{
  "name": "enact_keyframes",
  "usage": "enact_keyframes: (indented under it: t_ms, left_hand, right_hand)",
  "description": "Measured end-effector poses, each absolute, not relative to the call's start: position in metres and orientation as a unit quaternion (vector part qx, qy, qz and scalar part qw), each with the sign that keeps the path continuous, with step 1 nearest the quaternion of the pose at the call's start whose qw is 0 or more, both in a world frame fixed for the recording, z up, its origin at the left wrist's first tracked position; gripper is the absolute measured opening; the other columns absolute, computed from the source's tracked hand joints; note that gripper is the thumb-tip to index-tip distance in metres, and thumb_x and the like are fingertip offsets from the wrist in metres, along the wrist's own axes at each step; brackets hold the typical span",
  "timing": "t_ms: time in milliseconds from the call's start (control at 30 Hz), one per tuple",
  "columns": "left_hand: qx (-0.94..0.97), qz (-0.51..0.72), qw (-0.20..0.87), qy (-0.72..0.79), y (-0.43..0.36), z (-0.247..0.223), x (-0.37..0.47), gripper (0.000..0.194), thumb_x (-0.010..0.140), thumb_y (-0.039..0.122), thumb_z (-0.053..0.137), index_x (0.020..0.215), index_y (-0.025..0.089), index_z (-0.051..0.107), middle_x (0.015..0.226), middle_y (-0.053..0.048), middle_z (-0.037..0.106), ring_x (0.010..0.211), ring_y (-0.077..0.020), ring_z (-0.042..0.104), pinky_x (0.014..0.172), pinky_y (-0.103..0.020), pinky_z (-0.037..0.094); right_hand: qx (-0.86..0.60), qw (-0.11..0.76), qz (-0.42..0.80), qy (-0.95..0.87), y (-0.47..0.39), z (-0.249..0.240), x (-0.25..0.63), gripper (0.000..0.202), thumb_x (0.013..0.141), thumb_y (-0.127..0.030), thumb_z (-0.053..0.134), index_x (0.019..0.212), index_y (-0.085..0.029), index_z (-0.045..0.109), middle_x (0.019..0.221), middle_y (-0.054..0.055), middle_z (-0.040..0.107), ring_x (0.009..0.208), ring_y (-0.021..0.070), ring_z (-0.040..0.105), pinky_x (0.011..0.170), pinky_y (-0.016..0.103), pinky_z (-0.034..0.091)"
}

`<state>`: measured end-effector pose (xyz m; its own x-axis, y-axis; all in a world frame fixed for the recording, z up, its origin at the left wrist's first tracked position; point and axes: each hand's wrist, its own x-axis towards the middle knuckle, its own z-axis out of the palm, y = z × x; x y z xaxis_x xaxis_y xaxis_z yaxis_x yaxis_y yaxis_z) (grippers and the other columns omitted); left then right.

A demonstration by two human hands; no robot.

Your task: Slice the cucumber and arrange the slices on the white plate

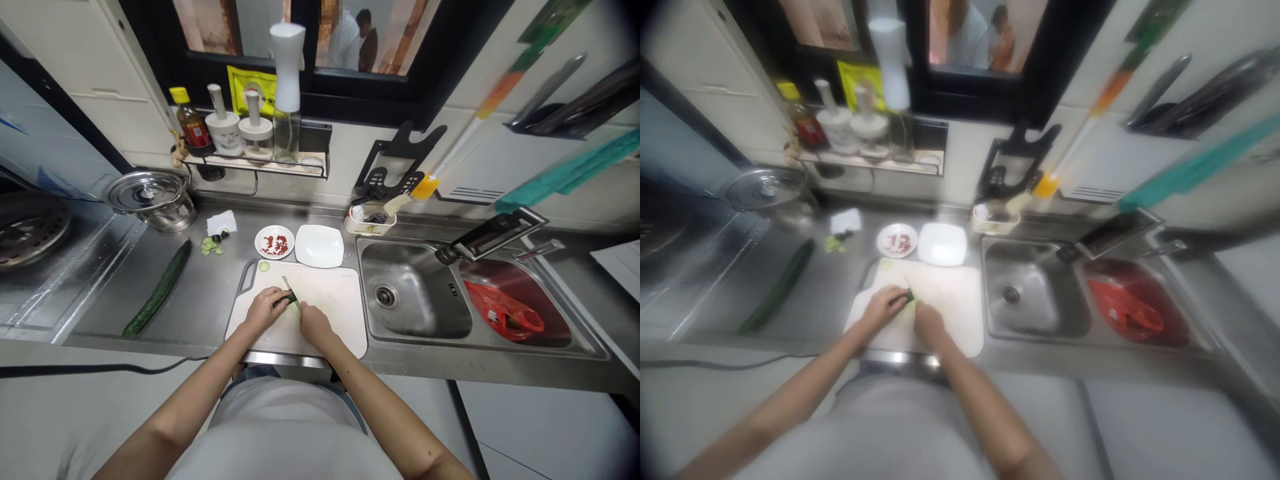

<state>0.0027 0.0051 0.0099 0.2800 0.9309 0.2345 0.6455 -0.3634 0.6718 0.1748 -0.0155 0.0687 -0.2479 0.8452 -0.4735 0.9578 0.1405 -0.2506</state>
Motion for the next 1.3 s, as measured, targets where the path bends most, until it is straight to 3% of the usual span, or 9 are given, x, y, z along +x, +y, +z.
enact_keyframes:
  t_ms: [900,1300]
  left_hand:
    - [0.76,0.302,0.229,0.528,0.003,0.013,0.005,0.022,0.088,0.028,0.056,0.106,0.026,0.069,0.095,-0.004,0.069,0.089,-0.0172,0.062,0.081,-0.03,0.049]
    - [0.752,0.295,0.242,0.538,0.003,0.015,0.005,0.023,0.088,0.029,0.056,0.106,0.025,0.069,0.099,-0.004,0.069,0.093,-0.0177,0.062,0.085,-0.031,0.048]
  right_hand:
    - [0.618,0.107,-0.247,0.739,-0.034,0.066,0.185,0.033,0.09,-0.005,0.031,0.113,-0.011,0.054,0.096,0.015,0.068,0.101,0.0209,0.063,0.081,0.028,0.045]
    - [0.617,0.072,-0.258,0.74,-0.002,0.064,0.163,0.032,0.091,-0.009,0.032,0.115,-0.011,0.053,0.099,0.016,0.067,0.1,0.0198,0.063,0.082,0.028,0.045]
